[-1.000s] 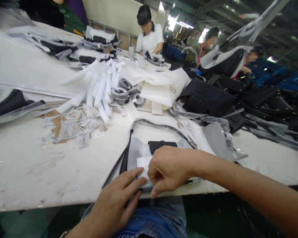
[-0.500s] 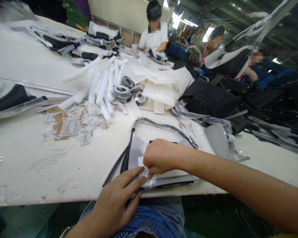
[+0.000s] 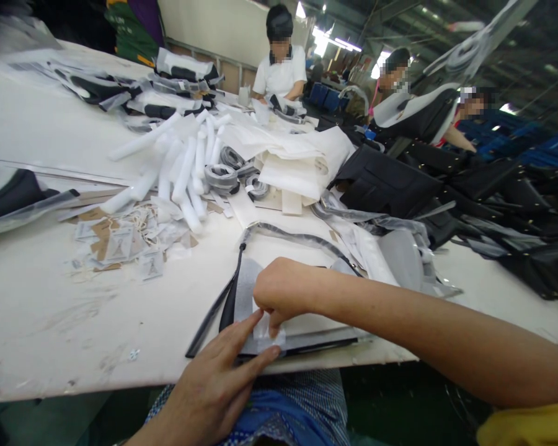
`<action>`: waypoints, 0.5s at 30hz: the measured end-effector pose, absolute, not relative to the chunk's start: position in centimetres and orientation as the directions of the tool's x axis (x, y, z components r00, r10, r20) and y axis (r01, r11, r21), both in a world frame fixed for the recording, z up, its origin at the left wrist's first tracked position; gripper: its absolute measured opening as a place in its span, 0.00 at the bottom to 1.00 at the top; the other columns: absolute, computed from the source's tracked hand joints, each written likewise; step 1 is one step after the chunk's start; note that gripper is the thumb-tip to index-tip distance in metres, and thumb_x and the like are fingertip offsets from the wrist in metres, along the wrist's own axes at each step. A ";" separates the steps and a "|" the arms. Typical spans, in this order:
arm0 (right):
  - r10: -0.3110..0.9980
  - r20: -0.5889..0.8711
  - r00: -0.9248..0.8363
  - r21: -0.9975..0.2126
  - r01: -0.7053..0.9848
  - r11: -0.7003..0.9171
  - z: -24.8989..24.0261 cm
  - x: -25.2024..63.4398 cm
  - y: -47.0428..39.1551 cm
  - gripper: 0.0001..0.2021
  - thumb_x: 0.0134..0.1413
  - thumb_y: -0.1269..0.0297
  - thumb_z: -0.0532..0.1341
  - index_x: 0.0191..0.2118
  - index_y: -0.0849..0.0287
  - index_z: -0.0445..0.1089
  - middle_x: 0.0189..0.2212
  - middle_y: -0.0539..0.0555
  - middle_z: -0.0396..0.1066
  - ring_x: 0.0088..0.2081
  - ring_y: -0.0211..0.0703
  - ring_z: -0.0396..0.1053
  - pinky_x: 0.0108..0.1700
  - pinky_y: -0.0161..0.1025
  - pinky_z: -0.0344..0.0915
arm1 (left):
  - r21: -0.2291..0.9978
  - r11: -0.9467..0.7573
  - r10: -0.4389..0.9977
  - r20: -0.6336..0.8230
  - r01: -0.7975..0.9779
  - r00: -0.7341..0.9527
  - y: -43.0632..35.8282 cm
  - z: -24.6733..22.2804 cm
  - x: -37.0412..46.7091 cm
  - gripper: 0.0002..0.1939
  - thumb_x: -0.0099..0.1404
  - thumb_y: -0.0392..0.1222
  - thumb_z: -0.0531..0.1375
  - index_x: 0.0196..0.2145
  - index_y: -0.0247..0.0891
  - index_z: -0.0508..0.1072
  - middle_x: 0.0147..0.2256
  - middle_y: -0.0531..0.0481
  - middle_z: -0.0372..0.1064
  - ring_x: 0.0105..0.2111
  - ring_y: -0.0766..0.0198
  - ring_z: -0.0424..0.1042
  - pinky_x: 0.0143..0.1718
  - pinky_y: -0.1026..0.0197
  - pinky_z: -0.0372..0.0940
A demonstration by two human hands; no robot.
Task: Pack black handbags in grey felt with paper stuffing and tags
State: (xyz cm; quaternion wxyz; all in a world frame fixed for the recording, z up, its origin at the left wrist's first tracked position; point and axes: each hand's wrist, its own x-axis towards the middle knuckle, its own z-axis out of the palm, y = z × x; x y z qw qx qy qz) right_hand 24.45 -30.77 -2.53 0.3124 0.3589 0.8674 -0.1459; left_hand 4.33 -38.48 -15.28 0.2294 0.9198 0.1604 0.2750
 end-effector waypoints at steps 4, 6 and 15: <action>0.539 -0.675 -0.505 0.032 0.709 0.705 -3.3 24.3 -29.6 0.24 0.51 0.38 0.65 0.32 0.58 0.81 0.22 0.57 0.76 0.26 0.46 0.72 0.26 0.38 0.47 | 0.496 -0.846 0.435 0.431 0.195 0.791 -38.6 -15.2 4.4 0.38 0.57 0.25 0.55 0.64 0.45 0.62 0.72 0.40 0.31 0.67 0.45 0.51 0.59 0.41 0.64; 0.549 -0.684 -0.481 0.027 0.735 0.678 -3.9 24.8 -29.0 0.28 0.47 0.34 0.65 0.31 0.59 0.81 0.22 0.58 0.76 0.25 0.45 0.71 0.26 0.37 0.48 | 0.488 -0.849 0.438 0.435 0.202 0.787 -38.7 -15.3 4.5 0.38 0.57 0.25 0.55 0.64 0.45 0.62 0.72 0.40 0.31 0.67 0.45 0.52 0.59 0.41 0.64; 0.682 -0.656 -0.323 -0.125 0.938 0.325 -5.3 28.1 -27.4 0.25 0.42 0.36 0.69 0.24 0.58 0.77 0.18 0.50 0.73 0.22 0.39 0.67 0.27 0.35 0.52 | 0.284 -0.929 0.351 0.487 0.235 0.800 -38.5 -15.1 4.7 0.34 0.59 0.25 0.52 0.62 0.40 0.65 0.68 0.42 0.52 0.64 0.48 0.59 0.55 0.43 0.69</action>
